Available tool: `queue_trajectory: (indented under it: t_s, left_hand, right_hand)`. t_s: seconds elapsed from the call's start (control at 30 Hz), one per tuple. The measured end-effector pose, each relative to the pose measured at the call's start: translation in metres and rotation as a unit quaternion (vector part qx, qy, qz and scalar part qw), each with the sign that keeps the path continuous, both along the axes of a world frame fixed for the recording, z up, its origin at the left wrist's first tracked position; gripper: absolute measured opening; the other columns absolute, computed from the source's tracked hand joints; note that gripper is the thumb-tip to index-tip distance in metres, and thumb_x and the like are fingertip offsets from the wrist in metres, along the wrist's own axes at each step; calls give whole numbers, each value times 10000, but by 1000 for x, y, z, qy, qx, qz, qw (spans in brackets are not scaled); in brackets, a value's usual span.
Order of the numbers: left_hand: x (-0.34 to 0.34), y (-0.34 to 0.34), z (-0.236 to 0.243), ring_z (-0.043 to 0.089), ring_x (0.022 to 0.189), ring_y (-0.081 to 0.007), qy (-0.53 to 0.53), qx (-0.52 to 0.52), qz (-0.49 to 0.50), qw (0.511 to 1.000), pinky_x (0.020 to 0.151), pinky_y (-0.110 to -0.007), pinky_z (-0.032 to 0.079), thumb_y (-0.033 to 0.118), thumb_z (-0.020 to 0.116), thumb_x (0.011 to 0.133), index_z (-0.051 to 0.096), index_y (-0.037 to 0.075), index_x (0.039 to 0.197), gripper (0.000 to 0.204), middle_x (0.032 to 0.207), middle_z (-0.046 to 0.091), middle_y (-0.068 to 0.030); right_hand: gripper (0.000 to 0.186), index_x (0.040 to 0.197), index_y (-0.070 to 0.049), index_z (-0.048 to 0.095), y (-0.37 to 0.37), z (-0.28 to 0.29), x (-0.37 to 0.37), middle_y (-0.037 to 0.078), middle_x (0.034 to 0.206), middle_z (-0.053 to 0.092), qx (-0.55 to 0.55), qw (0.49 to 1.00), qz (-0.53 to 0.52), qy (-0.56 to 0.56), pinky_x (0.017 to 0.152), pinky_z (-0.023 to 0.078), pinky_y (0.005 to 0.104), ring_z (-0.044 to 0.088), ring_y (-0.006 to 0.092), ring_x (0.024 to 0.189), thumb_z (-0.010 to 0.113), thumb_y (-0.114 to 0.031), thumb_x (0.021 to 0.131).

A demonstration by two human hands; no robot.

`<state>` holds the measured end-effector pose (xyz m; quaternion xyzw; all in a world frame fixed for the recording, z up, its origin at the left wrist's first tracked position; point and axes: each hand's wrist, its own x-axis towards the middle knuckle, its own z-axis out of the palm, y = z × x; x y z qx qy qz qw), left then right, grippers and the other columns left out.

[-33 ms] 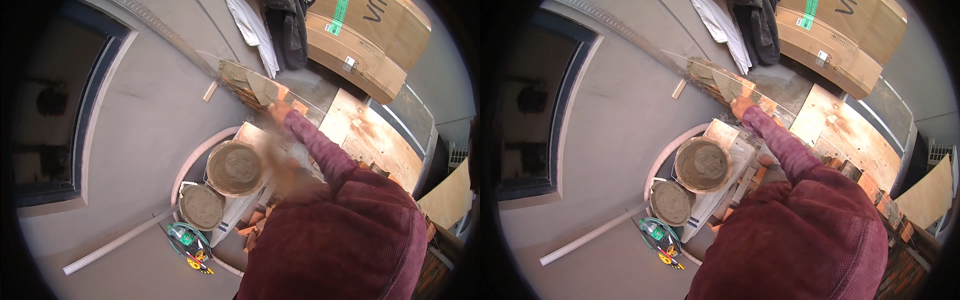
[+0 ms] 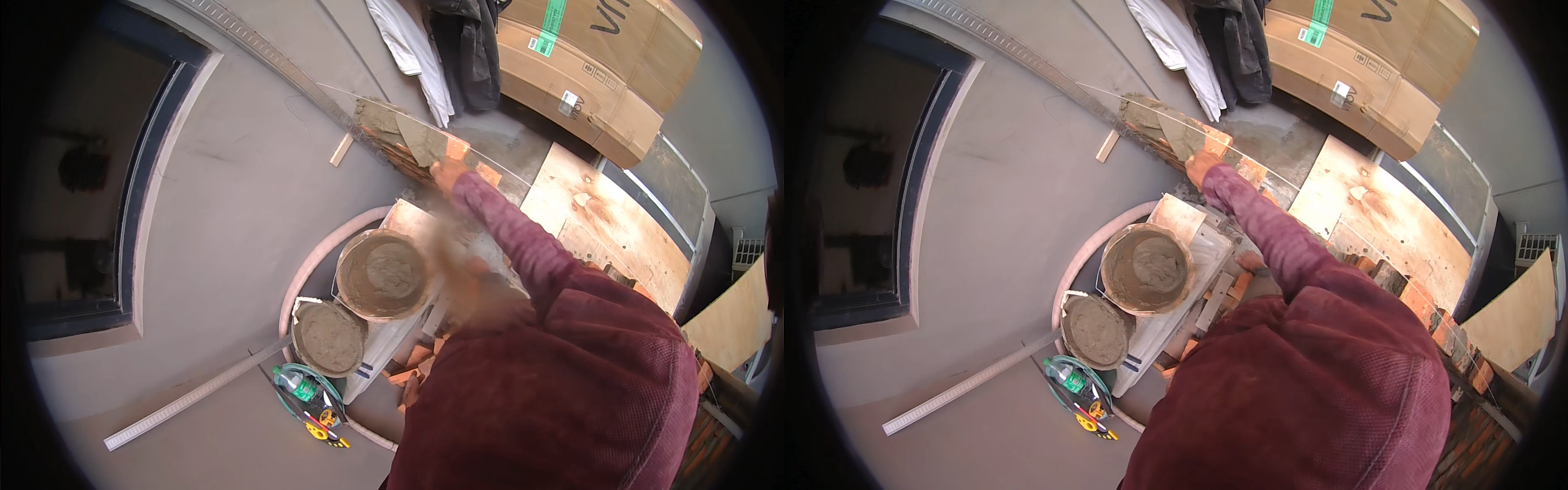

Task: The person uses a trowel to scoop mortar from a bucket and spread it onto a brick wall. They then place a brick on the mortar and tap it into place.

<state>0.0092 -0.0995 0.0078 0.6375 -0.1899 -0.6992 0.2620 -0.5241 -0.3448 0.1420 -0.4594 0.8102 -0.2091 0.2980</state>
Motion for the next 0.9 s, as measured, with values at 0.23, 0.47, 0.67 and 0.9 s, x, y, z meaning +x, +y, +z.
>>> queue_trajectory:
  t_s: [0.23, 0.47, 0.67, 0.9]
  left_hand:
    - [-41, -70, 11, 586, 932, -201, -54, -13, -50, 997, 745, -343, 542, 419, 580, 924, 443, 74, 1362, 574, 1185, 557, -98]
    - [-111, -181, 22, 523, 1079, -207, -99, -90, 92, 987, 904, -423, 434, 447, 572, 918, 444, 113, 1346, 558, 1272, 522, -54]
    - [-90, -220, -24, 599, 1010, -223, -37, -201, 118, 972, 793, -387, 512, 265, 605, 929, 489, 90, 1276, 406, 1192, 587, -59]
    - [-156, -225, 26, 544, 1117, -199, -5, -340, 33, 940, 965, -309, 410, 48, 586, 901, 424, -10, 1363, 493, 1279, 542, -108]
  right_hand:
    - [310, 973, -9, 546, 15, -17, -2, 94, 780, 584, 98, 915, -199, -336, 517, 454, 393, 562, 214, 590, 457, -303, 930]
    - [333, 915, 19, 533, 83, -20, 6, 154, 645, 576, 22, 952, -193, -236, 478, 448, 405, 578, 270, 508, 457, -306, 918]
    - [275, 1055, -12, 511, 118, 28, 45, 256, 782, 611, -9, 992, 114, 49, 697, 479, 478, 613, 422, 774, 530, -195, 851]
    - [356, 1141, 32, 528, 58, 24, 121, 184, 1040, 660, 141, 912, 331, 199, 827, 530, 394, 642, 317, 1001, 575, -126, 825]
